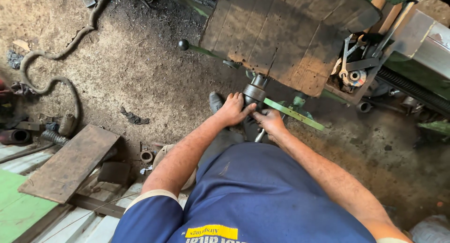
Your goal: Using various tools and manual adjustments to repair or maintain a large industrial lathe or metal-working machine.
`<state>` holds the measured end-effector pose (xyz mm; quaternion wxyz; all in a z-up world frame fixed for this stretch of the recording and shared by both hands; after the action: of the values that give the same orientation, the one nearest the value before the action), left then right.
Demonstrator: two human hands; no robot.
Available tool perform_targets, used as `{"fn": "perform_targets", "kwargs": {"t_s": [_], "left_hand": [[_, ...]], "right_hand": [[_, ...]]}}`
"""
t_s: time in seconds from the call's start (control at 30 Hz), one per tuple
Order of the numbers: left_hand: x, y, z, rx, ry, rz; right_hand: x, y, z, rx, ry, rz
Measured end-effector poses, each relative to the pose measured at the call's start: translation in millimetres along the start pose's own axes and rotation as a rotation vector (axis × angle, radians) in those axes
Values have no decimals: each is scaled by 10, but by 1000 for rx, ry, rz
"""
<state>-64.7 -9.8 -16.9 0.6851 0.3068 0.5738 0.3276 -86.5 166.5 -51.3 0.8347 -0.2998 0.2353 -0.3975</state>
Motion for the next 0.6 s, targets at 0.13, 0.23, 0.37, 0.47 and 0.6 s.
{"fn": "perform_targets", "kwargs": {"t_s": [0.13,0.23,0.37,0.47,0.6], "left_hand": [[25,-50,-15,-22,-29,10],[32,-67,-28,3,-41,17],[50,-108,-41,-18,-81,24],[39,-125,-46,-37,-94,62],[95,-199,-58,-69,-142,80]], "right_hand": [[5,-76,54,8,11,-3],[13,-110,81,29,13,-10],[18,-187,120,23,29,20],[13,-255,171,41,56,65],[3,-269,185,34,89,162]]}}
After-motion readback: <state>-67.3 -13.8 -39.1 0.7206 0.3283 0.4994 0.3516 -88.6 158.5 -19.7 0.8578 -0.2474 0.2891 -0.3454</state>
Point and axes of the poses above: each hand's wrist, its own z-axis away from the middle knuckle, its own x-axis out of the palm, y = z × x, the point moved 6 cm from there along -z, towards the middle knuckle, and after that the axes turned 9 degrees about z, right-handed, at the moved point
